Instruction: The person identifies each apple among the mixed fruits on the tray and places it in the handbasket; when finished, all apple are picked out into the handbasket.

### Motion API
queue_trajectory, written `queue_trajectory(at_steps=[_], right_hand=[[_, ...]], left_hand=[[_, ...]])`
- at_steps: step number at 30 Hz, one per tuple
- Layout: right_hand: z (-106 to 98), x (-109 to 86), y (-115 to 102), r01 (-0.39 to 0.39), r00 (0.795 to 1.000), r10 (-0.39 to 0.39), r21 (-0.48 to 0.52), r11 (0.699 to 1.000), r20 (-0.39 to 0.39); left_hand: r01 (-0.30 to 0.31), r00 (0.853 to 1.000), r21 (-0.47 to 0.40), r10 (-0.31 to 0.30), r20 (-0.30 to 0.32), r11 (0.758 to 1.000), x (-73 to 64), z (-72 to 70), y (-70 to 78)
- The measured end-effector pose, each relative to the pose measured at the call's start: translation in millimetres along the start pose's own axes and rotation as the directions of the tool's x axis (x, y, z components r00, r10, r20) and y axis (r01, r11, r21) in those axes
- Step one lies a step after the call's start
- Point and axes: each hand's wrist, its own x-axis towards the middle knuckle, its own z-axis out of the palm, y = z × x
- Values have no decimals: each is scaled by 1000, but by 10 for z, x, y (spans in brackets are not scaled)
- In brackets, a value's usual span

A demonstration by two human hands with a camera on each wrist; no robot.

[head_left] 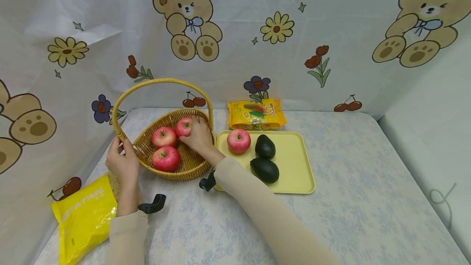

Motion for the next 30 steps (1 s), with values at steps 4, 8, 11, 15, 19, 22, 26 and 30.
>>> queue_trajectory(at_steps=[4,8,11,15,19,22,26,30], right_hand=[[16,32,-9,-21,1000,20,-18,1000,-9],[25,49,-19,-40,999,40,-41,998,-13],[33,55,-25,-39,999,38,-65,997,-16],[43,62,-26,-35,999,33,-87,996,-23],[51,60,-27,-45,999,43,-92,995,-19],[55,58,-28,-54,999,52,-93,994,-15],[65,51,-26,-67,998,68,-96,993,-2],[85,44,-12,-74,997,75,-87,993,10]], left_hand=[[0,1000,-3,0,-2,1000,8,6,4],[-13,1000,-2,13,-7,1000,6,10,5],[-28,999,6,28,-16,1000,6,12,-5],[-35,999,12,35,-21,999,9,13,-10],[-24,1000,10,24,-14,1000,8,11,-13],[-22,1000,7,22,-13,1000,7,6,-13],[-25,1000,8,25,-15,1000,9,3,-16],[-33,999,16,33,-23,999,9,3,-20]])
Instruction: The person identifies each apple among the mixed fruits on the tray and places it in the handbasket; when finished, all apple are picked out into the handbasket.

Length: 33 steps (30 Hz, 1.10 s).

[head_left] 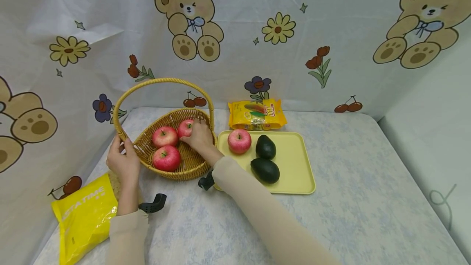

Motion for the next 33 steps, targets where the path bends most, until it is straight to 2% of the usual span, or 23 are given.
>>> queue_trajectory(at_steps=[8,17,21,24,27,33], right_hand=[[-9,-8,10,-6,1000,5,85,996,17],[-27,-41,6,-1,999,-3,103,995,36],[-71,-78,38,72,997,-75,172,982,11],[-153,-144,62,155,987,-158,240,958,-10],[-275,-274,90,227,971,-237,293,929,-2],[-624,-587,219,345,925,-378,335,877,37]], left_hand=[[3,1000,-8,-3,-2,1000,3,0,7],[10,1000,-11,-10,6,1000,-1,-5,2],[20,1000,-7,-20,12,1000,-7,-5,2],[16,1000,-6,-16,10,1000,-5,-5,0],[16,1000,-10,-16,12,1000,4,-3,-8],[23,1000,-14,-23,10,1000,11,7,-26]])
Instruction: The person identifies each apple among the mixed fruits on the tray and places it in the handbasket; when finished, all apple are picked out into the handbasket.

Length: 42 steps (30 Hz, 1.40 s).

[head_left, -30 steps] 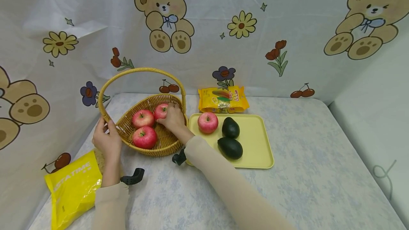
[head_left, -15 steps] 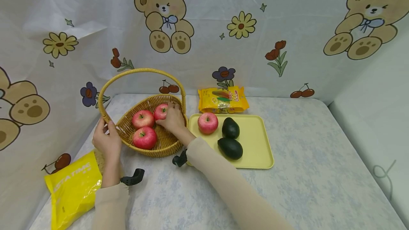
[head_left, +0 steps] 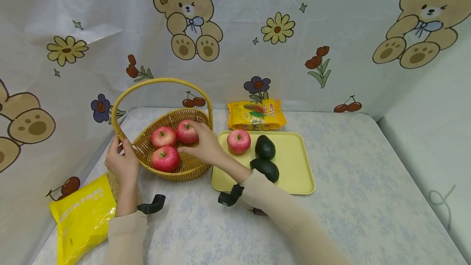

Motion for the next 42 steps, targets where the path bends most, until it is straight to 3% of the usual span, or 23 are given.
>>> queue_trajectory(at_steps=[6,11,18,27,36,42], right_hand=[[-408,-322,12,62,997,-65,61,996,36],[-698,-447,169,99,994,-96,52,994,-51],[-975,-454,471,-1,989,11,67,998,-151],[-1007,-386,828,-82,980,97,87,993,-175],[-877,-375,1099,-136,983,134,-11,991,-127],[-832,-389,1159,-161,982,152,-71,984,-110]], left_hand=[[2,1000,3,-2,-4,1000,7,-8,0],[-18,1000,16,19,-17,1000,29,-11,-2],[-13,1000,16,13,-9,1000,37,-4,-9],[-19,1000,10,19,-12,1000,27,-5,-5],[-34,999,10,34,-12,999,7,-3,-13],[-34,999,14,34,-13,999,-4,-2,-3]])
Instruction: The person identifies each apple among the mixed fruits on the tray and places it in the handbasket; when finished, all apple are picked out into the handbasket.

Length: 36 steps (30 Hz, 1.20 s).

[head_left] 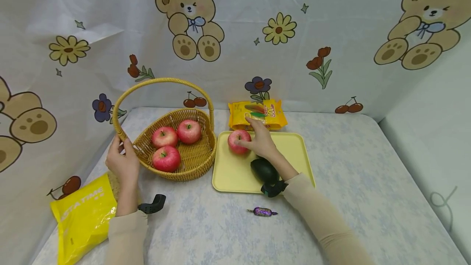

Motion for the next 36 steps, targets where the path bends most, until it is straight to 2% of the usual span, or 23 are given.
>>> queue_trajectory(at_steps=[6,13,24,36], right_hand=[[31,-12,8,-4,1000,5,-66,998,12],[57,-25,3,-43,998,49,-145,989,38],[94,-24,17,-28,997,43,-235,972,57],[98,-34,-6,-39,997,57,-281,959,57]], left_hand=[[-6,1000,1,6,-4,1000,1,1,-3],[4,1000,-1,-4,-4,1000,2,-2,-5],[-7,1000,1,7,-3,1000,-5,-1,4],[-13,1000,1,13,-7,1000,-11,-1,23]])
